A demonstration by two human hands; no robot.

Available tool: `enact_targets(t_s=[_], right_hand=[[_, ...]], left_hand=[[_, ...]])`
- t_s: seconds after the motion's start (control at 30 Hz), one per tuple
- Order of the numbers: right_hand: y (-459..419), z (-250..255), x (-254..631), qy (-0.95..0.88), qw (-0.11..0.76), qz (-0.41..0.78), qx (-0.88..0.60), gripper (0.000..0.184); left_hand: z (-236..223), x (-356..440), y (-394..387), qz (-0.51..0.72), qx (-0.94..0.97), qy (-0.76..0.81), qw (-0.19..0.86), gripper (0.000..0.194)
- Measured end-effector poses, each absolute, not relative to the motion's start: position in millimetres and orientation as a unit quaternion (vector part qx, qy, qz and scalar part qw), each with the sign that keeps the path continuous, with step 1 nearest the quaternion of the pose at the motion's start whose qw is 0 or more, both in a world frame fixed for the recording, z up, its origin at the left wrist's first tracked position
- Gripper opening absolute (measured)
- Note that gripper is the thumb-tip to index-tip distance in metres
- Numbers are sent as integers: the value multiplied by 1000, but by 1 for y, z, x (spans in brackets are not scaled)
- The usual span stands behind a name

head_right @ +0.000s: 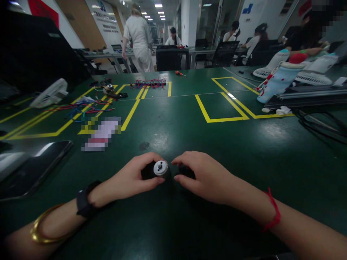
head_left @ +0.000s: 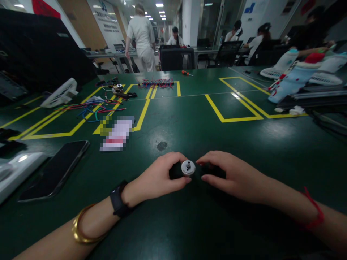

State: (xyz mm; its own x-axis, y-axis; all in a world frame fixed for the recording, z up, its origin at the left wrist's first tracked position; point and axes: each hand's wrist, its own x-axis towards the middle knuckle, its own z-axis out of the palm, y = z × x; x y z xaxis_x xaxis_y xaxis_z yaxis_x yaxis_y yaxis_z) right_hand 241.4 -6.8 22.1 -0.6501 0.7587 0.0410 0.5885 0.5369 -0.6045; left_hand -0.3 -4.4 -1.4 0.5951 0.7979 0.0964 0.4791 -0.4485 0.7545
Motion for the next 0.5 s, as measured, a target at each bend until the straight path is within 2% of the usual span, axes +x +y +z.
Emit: enact_targets(t_s=[0.23,0.33,0.5], right_hand=[[-5,23,211,-838,290,288,-363,17],[-2,25,207,-847,309,252,-350,8],[0,26,211,-842,317,251,-356,9]], left_hand=[[-3,0,-5,216,824,401,337,22],[-2,0,-5,220,825,398,336,22],[-2,0,-5,213,828,399,330,21]])
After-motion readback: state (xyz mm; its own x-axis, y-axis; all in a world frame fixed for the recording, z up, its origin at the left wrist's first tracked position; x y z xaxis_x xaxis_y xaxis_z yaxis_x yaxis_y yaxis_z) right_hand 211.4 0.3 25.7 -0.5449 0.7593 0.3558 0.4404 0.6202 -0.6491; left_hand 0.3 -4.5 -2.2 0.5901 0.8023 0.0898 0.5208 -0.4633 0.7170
